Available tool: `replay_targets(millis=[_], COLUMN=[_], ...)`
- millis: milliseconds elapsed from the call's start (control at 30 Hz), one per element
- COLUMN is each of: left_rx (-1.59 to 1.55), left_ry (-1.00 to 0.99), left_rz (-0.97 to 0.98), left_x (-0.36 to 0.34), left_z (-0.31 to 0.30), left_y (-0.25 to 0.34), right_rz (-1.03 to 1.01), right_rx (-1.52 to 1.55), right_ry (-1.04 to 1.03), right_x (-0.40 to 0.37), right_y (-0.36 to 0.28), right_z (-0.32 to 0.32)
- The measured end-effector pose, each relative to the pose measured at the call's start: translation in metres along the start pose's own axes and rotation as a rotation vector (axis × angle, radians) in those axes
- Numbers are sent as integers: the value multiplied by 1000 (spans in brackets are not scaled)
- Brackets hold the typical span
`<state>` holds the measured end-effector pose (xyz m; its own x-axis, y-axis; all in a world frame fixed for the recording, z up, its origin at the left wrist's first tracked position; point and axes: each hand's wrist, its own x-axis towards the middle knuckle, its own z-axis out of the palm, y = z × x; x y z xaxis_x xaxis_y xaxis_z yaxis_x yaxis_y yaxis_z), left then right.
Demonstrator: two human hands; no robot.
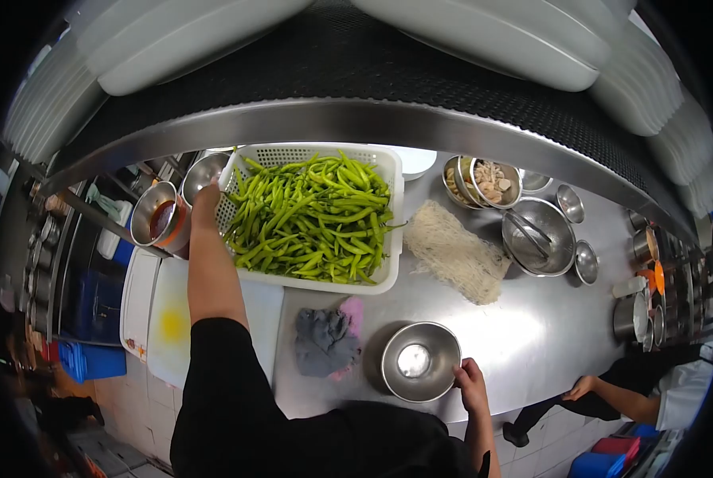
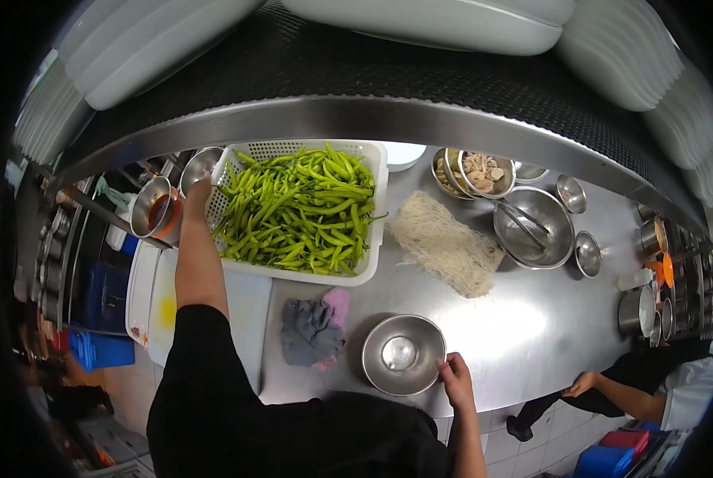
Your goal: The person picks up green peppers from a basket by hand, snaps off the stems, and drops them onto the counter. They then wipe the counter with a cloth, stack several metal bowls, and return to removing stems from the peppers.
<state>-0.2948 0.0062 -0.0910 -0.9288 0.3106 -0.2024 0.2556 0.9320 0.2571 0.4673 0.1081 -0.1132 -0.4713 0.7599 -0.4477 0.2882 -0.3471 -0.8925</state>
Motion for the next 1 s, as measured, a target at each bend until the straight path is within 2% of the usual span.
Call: replay_targets(millis=[67,133,167,233,367,467,600,633,700,767,867,1000], left_rx=[-232,-18,89,93,206,311,424,424,269,353,-9,-590], left_ry=[-3,-13,-12,-73,-13,91,334,332,889,1280,1139,674], left_rz=[-113,-41,-4,-136,-155,-148,-125,-126,53,421,447,338], left_x=[9,163,182,112,81,63,26,9,-17,-5,-31,-106], left_z=[1,56,57,31,-2,-17,-33,-44,-64,-85,-133,-170], left_y=[-6,-106,-120,-61,-25,-6,19,27,39,27,43,69], right_rz=[12,19,22,42,63,37,44,56,70,17,-13,-46], right_rx=[-56,-51,-45,-36,-31,10,29,37,46,34,112,135], right_ry=[-11,-3,10,21,46,44,45,40,34,44,29,54], right_x=[1,1,2,0,0,2,6,7,8,9,9,3], right_y=[3,8,9,5,4,13,15,15,16,19,21,19], right_z=[-1,-1,-1,0,0,-2,-5,-6,-7,-7,-6,-9])
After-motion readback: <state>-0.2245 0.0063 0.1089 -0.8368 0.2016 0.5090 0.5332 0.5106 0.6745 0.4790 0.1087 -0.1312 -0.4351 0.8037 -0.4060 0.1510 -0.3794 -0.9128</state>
